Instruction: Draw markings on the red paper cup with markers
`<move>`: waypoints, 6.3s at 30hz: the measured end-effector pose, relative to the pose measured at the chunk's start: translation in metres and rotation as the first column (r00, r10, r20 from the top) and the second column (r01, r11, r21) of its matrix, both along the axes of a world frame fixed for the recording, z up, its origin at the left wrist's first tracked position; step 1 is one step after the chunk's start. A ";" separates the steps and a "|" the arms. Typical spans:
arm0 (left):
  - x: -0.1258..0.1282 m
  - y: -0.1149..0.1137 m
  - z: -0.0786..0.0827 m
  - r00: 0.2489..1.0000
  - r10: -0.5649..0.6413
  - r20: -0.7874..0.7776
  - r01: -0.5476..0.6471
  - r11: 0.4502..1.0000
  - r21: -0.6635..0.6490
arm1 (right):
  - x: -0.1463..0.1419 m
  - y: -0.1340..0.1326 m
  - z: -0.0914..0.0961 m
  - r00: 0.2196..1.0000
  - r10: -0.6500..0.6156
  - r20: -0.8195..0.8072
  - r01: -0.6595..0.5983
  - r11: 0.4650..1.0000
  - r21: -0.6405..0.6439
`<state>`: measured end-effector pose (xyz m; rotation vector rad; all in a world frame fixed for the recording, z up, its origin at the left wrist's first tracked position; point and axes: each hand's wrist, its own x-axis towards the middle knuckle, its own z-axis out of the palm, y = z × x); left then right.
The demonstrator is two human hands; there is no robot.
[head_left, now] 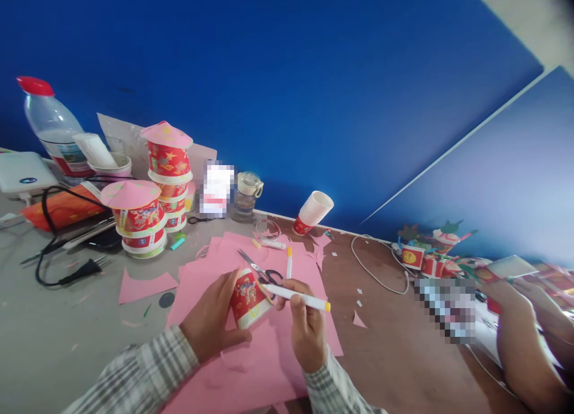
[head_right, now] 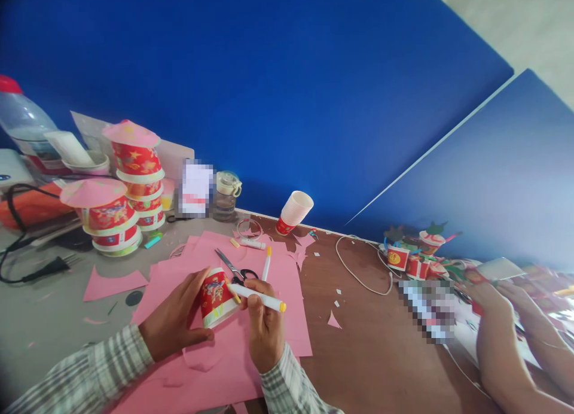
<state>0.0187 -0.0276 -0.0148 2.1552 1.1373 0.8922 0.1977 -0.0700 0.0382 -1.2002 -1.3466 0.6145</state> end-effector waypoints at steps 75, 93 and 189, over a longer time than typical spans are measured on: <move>0.000 -0.005 -0.001 0.994 -0.005 -0.110 0.026 0.981 0.194 | -0.010 -0.012 -0.018 0.987 -0.005 0.163 0.010 1.000 -0.028; 0.000 -0.005 -0.002 0.994 0.002 -0.112 0.020 0.981 0.194 | -0.007 -0.015 -0.017 0.982 -0.016 0.190 0.018 1.000 -0.006; -0.001 -0.004 -0.002 0.993 0.008 -0.121 0.024 0.964 0.264 | -0.011 -0.017 -0.017 0.974 0.020 0.227 -0.033 0.998 0.052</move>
